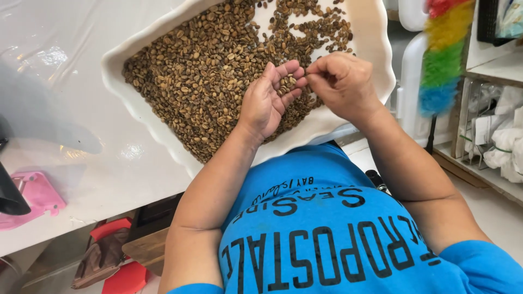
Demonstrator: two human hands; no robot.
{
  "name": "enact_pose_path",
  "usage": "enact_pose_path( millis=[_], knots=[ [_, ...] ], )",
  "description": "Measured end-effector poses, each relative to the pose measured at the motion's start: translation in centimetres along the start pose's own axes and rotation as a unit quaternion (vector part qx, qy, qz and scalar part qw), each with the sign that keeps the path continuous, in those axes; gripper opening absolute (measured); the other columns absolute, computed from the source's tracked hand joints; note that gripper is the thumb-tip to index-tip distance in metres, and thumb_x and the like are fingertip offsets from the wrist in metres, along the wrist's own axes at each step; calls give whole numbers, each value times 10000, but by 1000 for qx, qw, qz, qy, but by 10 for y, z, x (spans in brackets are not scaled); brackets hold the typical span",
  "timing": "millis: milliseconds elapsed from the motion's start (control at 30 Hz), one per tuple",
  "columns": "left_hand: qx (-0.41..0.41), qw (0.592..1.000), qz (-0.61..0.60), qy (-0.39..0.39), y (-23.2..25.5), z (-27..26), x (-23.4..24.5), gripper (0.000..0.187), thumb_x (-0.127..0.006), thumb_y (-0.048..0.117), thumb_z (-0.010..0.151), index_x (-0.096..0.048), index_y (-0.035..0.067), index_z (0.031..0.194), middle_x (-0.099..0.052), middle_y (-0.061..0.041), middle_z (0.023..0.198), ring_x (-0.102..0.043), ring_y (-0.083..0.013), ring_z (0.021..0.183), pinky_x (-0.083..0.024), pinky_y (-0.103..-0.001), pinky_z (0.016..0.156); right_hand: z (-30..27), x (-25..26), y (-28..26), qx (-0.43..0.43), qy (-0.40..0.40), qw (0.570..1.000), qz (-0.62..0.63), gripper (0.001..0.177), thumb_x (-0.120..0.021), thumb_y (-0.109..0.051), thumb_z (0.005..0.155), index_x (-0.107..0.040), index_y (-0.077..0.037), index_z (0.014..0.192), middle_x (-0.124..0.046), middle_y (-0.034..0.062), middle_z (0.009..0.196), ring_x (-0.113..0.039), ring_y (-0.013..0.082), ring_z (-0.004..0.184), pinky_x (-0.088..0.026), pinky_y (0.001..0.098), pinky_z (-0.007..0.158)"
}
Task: Sorting roasted coffee beans by hand to remove defects or foreign objects
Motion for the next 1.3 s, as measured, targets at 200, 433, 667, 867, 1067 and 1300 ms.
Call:
enact_pose_path(
  millis=[200, 433, 667, 867, 1067, 1300],
  knots=[
    [-7, 1000, -29, -3, -3, 0, 6, 605, -402, 411, 1056, -591, -83, 1350, -599, -231, 1391, -637, -273, 1182, -591, -387, 968, 8, -14, -3, 43, -42, 998, 37, 43, -761, 67, 980, -719, 64, 974, -708, 170, 874, -671, 241, 746, -576, 339, 653],
    [-15, 1000, -25, 9, 2, -10, 11, 595, -416, 412, 1059, -621, -76, 1329, -675, -233, 1212, -682, -297, 1059, -601, -368, 938, 43, -29, 23, 103, -49, 991, -67, 106, -733, 86, 995, -772, 25, 1073, -679, 142, 946, -678, 263, 795, -583, 375, 658],
    [-21, 999, -38, 27, 0, -13, 22, 601, -431, 407, 1053, -607, -79, 1359, -678, -222, 1219, -689, -314, 1081, -594, -375, 935, 53, -62, 55, 179, -107, 935, -287, 211, -813, -242, 961, -782, -177, 1159, -647, 35, 988, -669, 243, 857, -588, 367, 621],
    [-22, 999, -32, 19, 3, -15, 18, 615, -405, 413, 1056, -596, -88, 1357, -677, -228, 1219, -691, -293, 1077, -600, -356, 919, 51, -53, 49, 118, -124, 944, -283, 99, -748, -198, 1032, -727, -118, 978, -648, 55, 944, -655, 244, 834, -571, 367, 585],
    [-28, 998, -59, 6, 2, -10, 15, 606, -404, 451, 1064, -637, -57, 1299, -670, -203, 1248, -683, -294, 1069, -601, -371, 906, 42, -19, -2, 181, -88, 980, 1, 106, -658, 71, 1052, -740, 35, 996, -709, 156, 934, -674, 266, 810, -586, 378, 649],
    [-57, 998, 3, 8, 52, -26, -11, 588, -307, 387, 1085, -580, -79, 1318, -687, -228, 1163, -685, -286, 1051, -602, -338, 893, 18, 12, 34, 1, -32, 982, -186, 319, -763, 44, 963, -686, 89, 1269, -644, 253, 1180, -577, 396, 1090, -530, 477, 903]
  ],
)
Point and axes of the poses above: each hand's wrist, its own z-axis towards the middle knuckle, its own x-axis out of the back of the hand, y = z × x, the point moved 1 cm from there along z, towards the middle knuckle
